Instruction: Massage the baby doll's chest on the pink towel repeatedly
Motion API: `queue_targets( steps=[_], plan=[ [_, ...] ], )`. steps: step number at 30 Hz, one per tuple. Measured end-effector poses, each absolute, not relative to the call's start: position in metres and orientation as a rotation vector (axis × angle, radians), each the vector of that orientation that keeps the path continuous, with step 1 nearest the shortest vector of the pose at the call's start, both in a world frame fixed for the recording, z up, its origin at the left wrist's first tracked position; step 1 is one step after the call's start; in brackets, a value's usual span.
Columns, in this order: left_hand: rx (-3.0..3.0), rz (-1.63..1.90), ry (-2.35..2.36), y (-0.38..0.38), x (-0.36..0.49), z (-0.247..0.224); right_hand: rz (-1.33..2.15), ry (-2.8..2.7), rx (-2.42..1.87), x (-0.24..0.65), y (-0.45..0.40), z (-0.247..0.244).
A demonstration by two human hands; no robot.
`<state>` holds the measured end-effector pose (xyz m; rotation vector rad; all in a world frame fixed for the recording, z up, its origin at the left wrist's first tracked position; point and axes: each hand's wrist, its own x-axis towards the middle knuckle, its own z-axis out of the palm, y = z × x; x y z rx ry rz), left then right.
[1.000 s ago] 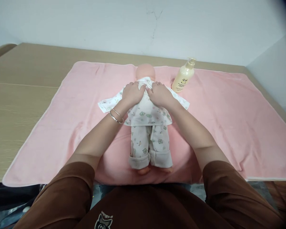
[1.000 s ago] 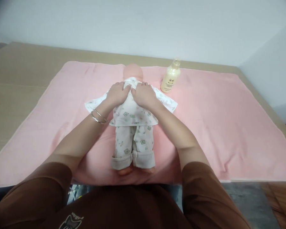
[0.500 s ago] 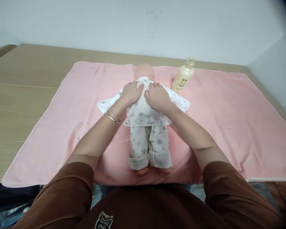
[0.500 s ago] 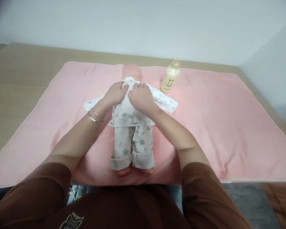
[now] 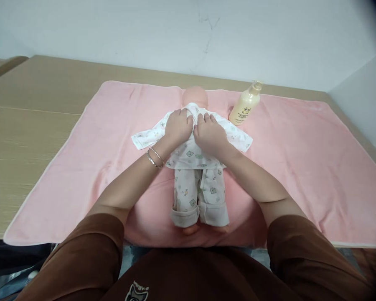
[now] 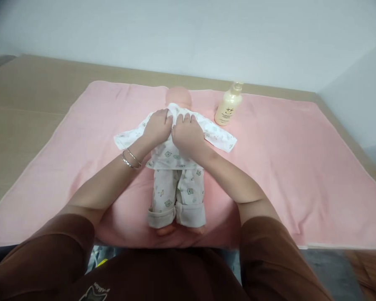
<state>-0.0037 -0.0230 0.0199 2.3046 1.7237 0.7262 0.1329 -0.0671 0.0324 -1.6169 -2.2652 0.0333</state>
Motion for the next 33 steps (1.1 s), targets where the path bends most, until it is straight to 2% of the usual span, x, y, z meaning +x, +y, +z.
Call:
queue_targets(
  steps=[6, 12, 18, 24, 30, 33],
  plan=[
    [2.342, 0.891, 1.747, -0.042, 0.008, 0.013, 0.149, -2.123, -1.733, 0.153, -0.029, 0.025],
    [2.156, 0.937, 1.647, -0.015, -0.01, 0.013, 0.026, -2.215, -1.686, 0.13, -0.064, 0.024],
    [2.034, 1.267, 1.62, -0.018, -0.009, -0.008, 0.152, -2.148, -1.584, 0.15, -0.034, 0.021],
    [1.937, 1.382, 1.593, -0.022, -0.008, -0.016, -0.023, -2.089, -1.563, 0.152, -0.044, 0.038],
    [1.882, 1.575, 1.524, -0.023, -0.011, -0.026, 0.213, -2.342, -1.539, 0.132, -0.063, 0.038],
    [1.867, 1.613, 1.501, -0.023, -0.011, -0.03, 0.161, -2.293, -1.481, 0.134, -0.061, 0.037]
  ],
)
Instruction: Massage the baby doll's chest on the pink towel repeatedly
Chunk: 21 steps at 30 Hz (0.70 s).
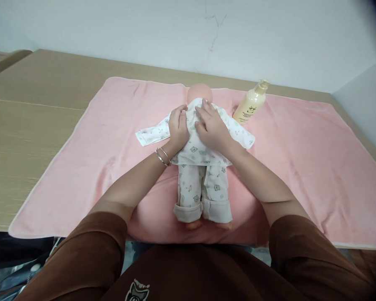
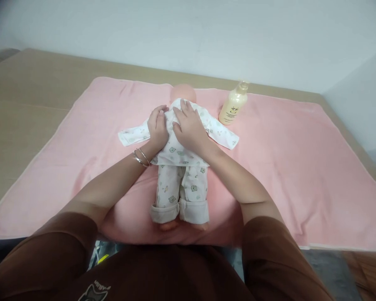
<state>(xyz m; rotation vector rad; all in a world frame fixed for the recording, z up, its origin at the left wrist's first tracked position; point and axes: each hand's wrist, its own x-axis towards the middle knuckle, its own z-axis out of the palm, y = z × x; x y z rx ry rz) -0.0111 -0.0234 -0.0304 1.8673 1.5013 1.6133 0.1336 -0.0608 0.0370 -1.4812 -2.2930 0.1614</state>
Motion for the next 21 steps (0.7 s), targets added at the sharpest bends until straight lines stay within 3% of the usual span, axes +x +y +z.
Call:
queue_targets(
  steps=[21],
  plan=[
    [1.993, 1.431, 1.648, -0.021, -0.012, -0.023, 0.128, -2.346, -1.341, 0.145, -0.045, 0.032]
  ],
)
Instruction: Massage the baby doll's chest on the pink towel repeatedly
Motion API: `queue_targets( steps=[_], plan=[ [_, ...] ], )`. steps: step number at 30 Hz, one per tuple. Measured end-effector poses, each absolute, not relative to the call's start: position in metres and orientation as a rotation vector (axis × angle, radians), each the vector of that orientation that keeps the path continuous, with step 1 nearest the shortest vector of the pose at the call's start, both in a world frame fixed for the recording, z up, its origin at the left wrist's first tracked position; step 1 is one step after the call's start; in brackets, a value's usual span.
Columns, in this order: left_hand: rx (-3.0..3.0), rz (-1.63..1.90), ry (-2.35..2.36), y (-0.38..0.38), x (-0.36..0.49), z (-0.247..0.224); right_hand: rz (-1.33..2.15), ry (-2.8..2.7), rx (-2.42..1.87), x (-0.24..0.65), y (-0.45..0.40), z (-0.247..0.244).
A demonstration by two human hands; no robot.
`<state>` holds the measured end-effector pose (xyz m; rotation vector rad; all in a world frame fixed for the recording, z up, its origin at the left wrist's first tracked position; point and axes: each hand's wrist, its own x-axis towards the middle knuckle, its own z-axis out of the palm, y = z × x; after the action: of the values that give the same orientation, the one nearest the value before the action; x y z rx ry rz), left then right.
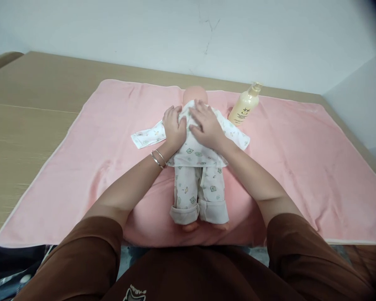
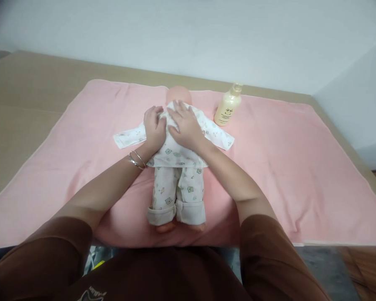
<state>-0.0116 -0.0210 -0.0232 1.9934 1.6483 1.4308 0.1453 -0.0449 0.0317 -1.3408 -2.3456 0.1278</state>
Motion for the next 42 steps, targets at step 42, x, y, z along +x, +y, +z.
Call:
queue_targets(
  steps=[42],
  plan=[
    [0.291, 1.077, 0.651, 0.011, 0.107, 0.126, -0.35, -1.907, -1.793, 0.268, 0.016, 0.073]
  ],
)
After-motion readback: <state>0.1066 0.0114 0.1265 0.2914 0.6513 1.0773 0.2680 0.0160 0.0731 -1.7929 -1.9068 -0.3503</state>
